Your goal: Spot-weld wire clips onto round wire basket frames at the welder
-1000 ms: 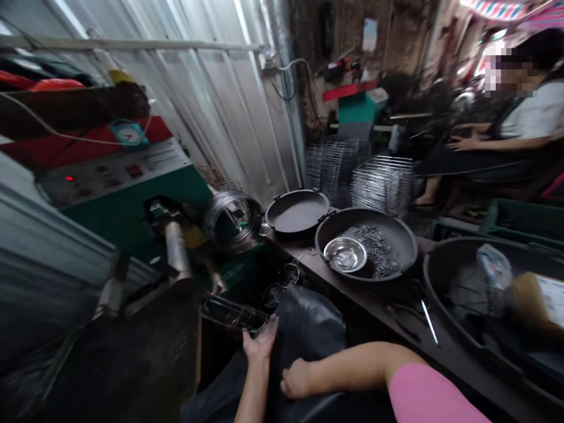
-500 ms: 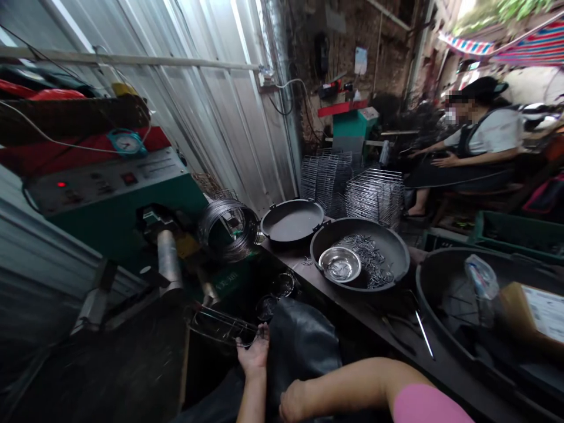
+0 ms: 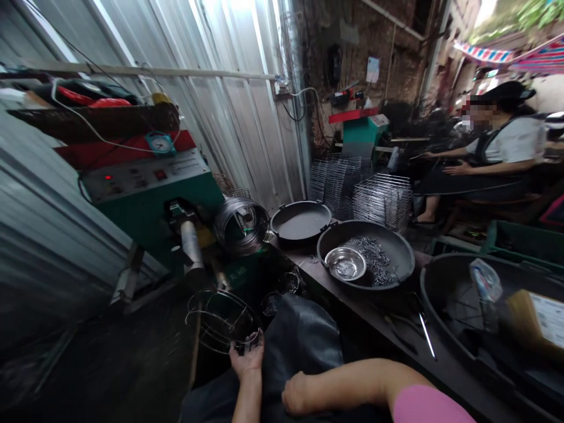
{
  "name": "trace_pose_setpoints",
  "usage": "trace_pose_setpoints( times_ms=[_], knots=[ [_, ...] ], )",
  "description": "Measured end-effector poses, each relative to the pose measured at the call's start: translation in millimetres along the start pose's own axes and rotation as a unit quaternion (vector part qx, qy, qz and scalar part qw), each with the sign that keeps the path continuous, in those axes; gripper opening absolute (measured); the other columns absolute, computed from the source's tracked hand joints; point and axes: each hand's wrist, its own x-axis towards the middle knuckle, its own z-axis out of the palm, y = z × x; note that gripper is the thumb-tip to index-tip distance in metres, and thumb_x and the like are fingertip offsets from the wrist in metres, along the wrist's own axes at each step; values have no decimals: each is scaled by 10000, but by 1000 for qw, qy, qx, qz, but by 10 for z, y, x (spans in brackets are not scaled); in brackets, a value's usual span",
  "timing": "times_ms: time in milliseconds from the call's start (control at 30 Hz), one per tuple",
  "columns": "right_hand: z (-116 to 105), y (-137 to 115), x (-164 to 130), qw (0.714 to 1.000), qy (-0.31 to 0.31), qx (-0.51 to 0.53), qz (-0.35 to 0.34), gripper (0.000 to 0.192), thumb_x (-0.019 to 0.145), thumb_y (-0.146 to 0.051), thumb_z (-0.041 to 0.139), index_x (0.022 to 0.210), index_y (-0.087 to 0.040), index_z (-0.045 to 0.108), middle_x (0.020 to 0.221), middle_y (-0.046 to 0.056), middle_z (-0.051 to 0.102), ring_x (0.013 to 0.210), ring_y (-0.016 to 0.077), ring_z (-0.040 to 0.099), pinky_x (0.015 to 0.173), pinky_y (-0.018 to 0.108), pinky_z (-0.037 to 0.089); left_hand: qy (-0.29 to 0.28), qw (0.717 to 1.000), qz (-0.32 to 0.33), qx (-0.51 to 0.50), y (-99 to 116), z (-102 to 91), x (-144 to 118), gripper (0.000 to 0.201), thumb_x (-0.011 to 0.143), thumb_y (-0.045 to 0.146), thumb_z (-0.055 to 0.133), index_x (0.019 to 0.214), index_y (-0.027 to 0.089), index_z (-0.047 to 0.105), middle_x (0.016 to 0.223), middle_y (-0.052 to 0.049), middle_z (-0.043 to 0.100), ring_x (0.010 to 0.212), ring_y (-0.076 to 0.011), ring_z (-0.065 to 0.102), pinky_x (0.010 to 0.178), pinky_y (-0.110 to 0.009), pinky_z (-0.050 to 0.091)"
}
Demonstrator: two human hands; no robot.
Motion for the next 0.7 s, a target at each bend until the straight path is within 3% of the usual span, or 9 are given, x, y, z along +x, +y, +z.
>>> trace_pose_setpoints(
  times_ms=[200, 367, 500, 600, 700],
  knots=[
    [159, -57, 53, 997, -42, -70, 12, 164, 714, -60, 567, 855, -113, 632, 747, 134, 662, 562, 233, 610, 399, 271, 391, 43, 998, -8, -41, 119, 125, -256, 239, 822, 405, 490, 839, 171, 439, 751, -28, 500, 637, -129, 565, 629, -311, 558],
    [187, -3, 103, 997, -48, -65, 3, 252, 722, 7, 499, 902, -123, 619, 852, 162, 667, 638, 240, 640, 459, 272, 448, 48, 995, -20, -89, 206, 227, -299, 338, 796, 478, 539, 879, 179, 405, 789, -55, 517, 649, -149, 574, 579, -313, 544],
    [91, 58, 90, 998, -53, -24, 24, 318, 726, 26, 457, 954, -132, 611, 858, 147, 674, 669, 241, 655, 511, 274, 476, 67, 989, -25, -132, 265, 225, -349, 408, 761, 505, 580, 917, 217, 336, 809, -29, 507, 646, -146, 565, 613, -393, 549],
    [-33, 115, 64, 997, -60, 9, 38, 379, 702, 35, 447, 1013, -122, 596, 818, 125, 683, 723, 243, 664, 592, 272, 485, 87, 988, 5, -127, 323, 207, -390, 373, 762, 462, 584, 894, 230, 324, 762, 11, 477, 587, -113, 522, 626, -390, 543],
    [-159, 172, 34, 986, -41, 137, 85, 376, 741, -8, 383, 1041, -139, 566, 848, 107, 683, 803, 218, 654, 703, 272, 473, 87, 989, 43, -111, 395, 168, -425, 324, 767, 421, 571, 839, 227, 322, 709, 34, 448, 544, -88, 487, 636, -360, 536]
  ],
)
